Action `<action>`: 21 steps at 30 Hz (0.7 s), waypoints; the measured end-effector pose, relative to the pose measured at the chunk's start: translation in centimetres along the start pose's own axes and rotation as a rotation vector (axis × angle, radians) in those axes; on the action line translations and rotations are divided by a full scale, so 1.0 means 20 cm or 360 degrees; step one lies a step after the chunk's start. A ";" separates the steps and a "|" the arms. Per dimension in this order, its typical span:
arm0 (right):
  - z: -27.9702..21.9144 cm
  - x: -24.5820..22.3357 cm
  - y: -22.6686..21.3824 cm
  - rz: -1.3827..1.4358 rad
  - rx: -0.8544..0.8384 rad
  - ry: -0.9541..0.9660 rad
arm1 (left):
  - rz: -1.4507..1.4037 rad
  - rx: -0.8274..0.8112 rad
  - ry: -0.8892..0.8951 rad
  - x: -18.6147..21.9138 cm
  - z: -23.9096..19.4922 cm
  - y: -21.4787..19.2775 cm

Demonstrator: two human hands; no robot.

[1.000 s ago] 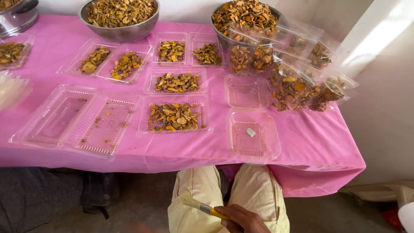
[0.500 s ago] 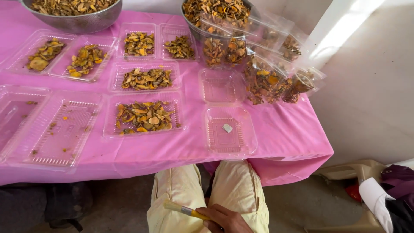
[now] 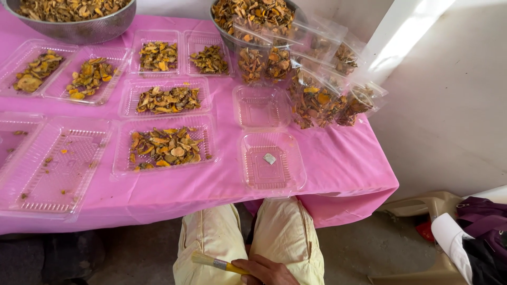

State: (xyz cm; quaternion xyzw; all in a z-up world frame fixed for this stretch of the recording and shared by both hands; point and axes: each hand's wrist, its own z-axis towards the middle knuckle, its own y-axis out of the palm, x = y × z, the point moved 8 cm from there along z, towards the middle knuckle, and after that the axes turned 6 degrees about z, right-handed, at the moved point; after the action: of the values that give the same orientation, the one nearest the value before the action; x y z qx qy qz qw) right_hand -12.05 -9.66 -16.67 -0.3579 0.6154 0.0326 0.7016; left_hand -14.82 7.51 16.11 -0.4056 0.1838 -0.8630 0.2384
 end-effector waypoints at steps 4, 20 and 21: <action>-0.01 -0.04 -0.01 -0.0019 0.0079 -0.0148 | 0.0111 0.0162 0.0041 -0.17 0.05 -0.01; -0.16 -0.52 -0.67 0.0086 0.0596 -0.0400 | 0.1030 0.0099 -0.0074 -0.99 -0.02 0.46; -0.16 -0.54 -0.71 0.0087 0.0594 -0.0404 | 0.1034 0.0102 -0.0075 -0.99 -0.01 0.46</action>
State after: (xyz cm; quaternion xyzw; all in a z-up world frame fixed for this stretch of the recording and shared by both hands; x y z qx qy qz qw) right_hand -10.39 -17.65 -0.51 -0.1981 0.5269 -0.0178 0.8263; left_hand -1.55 11.06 -0.98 -0.3378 0.2709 -0.7376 0.5182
